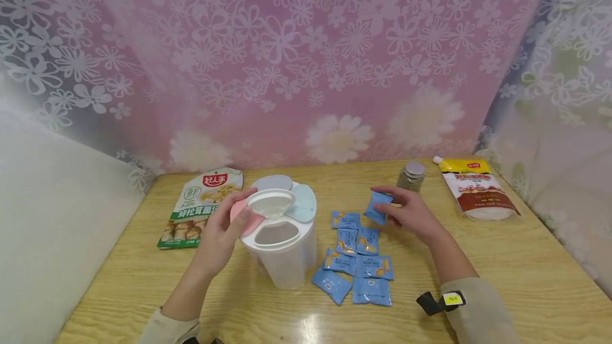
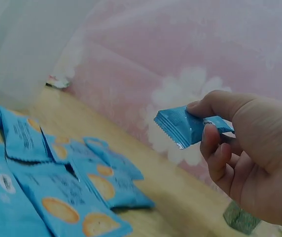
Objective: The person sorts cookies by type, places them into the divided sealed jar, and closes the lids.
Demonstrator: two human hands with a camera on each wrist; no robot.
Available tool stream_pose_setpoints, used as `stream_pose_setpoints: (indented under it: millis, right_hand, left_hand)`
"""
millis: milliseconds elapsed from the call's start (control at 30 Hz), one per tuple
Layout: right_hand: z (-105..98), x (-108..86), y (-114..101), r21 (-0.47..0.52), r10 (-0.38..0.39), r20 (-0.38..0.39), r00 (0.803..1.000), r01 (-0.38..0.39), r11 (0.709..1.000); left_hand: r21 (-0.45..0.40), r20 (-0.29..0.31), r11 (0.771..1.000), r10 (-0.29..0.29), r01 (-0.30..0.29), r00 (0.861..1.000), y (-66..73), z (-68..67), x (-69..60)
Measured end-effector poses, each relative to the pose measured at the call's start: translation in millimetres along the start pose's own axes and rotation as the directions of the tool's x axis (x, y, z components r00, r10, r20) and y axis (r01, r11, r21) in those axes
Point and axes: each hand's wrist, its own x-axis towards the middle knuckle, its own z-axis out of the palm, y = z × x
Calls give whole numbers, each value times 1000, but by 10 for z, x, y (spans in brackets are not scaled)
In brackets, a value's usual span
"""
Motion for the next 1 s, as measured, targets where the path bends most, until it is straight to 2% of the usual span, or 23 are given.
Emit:
stream_pose_setpoints:
  millis: [233,400,567,800,1000]
  right_hand:
    - [103,-59,-329,38,-83,44,996,81,996]
    - [145,-163,-609,43,-155,50,987,153,987]
    - [226,-276,-825,55,-196,77,978,192,980]
    - [317,-382,-1178,124,-292,125,948,277,953]
    - [510,-395,-1477,259,-383,158,910,336,906]
  left_hand:
    - [-2,-6,1000,-7,7,1000,-8,-26,-10]
    - [-11,3,1000,-3,3,1000,-8,-14,0]
    - [0,0,1000,-12,12,1000,8,-4,-3]
    - [2,4,1000,-1,1,1000,5,-3,7]
    - [6,-2,1000,-11,11,1000,-2,-2,8]
